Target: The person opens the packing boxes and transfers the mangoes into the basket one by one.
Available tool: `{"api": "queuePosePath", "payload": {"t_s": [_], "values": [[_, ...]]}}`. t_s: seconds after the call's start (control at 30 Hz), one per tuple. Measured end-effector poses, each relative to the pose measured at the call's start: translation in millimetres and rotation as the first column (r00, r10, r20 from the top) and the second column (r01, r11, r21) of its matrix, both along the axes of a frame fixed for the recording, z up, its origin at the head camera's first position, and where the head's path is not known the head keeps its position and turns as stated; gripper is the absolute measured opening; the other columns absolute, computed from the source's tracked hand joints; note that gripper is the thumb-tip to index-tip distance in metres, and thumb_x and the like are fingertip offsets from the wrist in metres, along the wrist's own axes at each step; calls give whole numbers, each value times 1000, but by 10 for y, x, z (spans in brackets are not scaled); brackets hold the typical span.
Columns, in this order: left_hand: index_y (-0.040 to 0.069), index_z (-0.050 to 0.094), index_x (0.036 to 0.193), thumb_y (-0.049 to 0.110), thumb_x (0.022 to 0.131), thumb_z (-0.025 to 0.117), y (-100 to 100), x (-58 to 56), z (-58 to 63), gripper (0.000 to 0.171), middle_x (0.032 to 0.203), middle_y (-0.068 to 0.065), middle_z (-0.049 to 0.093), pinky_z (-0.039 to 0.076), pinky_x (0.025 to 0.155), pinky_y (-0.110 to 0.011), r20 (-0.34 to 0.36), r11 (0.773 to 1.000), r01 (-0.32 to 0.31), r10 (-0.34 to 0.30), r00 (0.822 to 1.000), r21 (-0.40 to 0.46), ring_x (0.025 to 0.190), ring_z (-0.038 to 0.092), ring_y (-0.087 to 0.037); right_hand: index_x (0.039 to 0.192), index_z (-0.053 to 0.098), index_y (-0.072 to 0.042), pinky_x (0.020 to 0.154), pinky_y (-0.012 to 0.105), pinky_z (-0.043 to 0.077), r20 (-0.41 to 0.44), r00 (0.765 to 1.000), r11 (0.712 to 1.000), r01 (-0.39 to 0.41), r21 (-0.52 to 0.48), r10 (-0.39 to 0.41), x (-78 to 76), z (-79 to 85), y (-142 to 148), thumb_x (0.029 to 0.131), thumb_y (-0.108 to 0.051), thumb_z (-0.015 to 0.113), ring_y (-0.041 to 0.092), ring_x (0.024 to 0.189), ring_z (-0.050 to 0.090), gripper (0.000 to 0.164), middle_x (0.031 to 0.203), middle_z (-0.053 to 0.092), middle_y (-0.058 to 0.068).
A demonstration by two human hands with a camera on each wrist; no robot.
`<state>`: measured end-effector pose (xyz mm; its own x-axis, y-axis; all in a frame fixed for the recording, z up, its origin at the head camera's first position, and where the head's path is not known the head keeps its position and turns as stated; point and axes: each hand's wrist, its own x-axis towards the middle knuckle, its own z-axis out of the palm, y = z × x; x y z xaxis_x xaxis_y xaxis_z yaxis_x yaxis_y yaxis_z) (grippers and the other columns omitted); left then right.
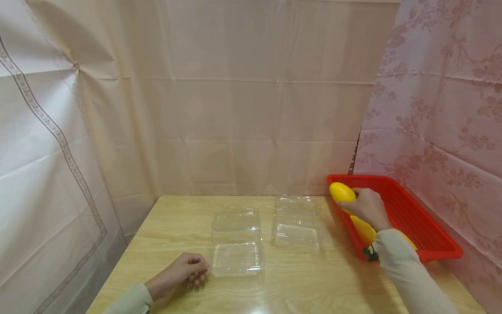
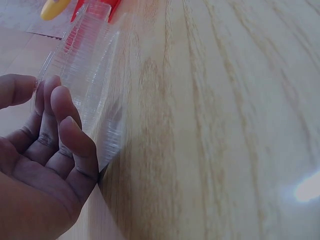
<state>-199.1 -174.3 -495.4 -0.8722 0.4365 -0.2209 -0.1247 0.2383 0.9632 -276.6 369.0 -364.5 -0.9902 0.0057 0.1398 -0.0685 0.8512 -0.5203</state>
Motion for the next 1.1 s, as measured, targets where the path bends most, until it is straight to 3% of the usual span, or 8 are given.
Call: {"api": "queuePosePath", "payload": {"t_s": [0.33, 0.77, 1.1], "values": [[-4, 68, 92, 24, 103, 63, -7, 0, -11, 30, 75, -3, 67, 45, 51, -23, -10, 1000, 11, -11, 1000, 6, 59, 57, -10, 129, 57, 14, 64, 33, 47, 34, 999, 999, 36, 18, -36, -13, -37, 289, 90, -47, 76, 31, 83, 56, 75, 100, 65, 18], [-2, 68, 92, 24, 103, 63, -6, -6, -10, 29, 75, -3, 67, 45, 51, -23, -2, 1000, 1, -1, 1000, -5, 59, 58, -11, 116, 60, 15, 61, 34, 47, 111, 991, 997, 76, 26, -79, -22, -134, 685, 89, -51, 76, 29, 76, 55, 73, 85, 61, 13], [-4, 68, 92, 25, 103, 64, -4, -1, 6, 30, 75, -3, 67, 45, 52, -24, 7, 1000, -2, 2, 1000, -2, 60, 57, -11, 124, 55, 22, 69, 44, 50, 133, 987, 992, 84, 90, -95, -39, -201, 870, 86, -54, 78, 39, 83, 55, 88, 102, 65, 30]]}}
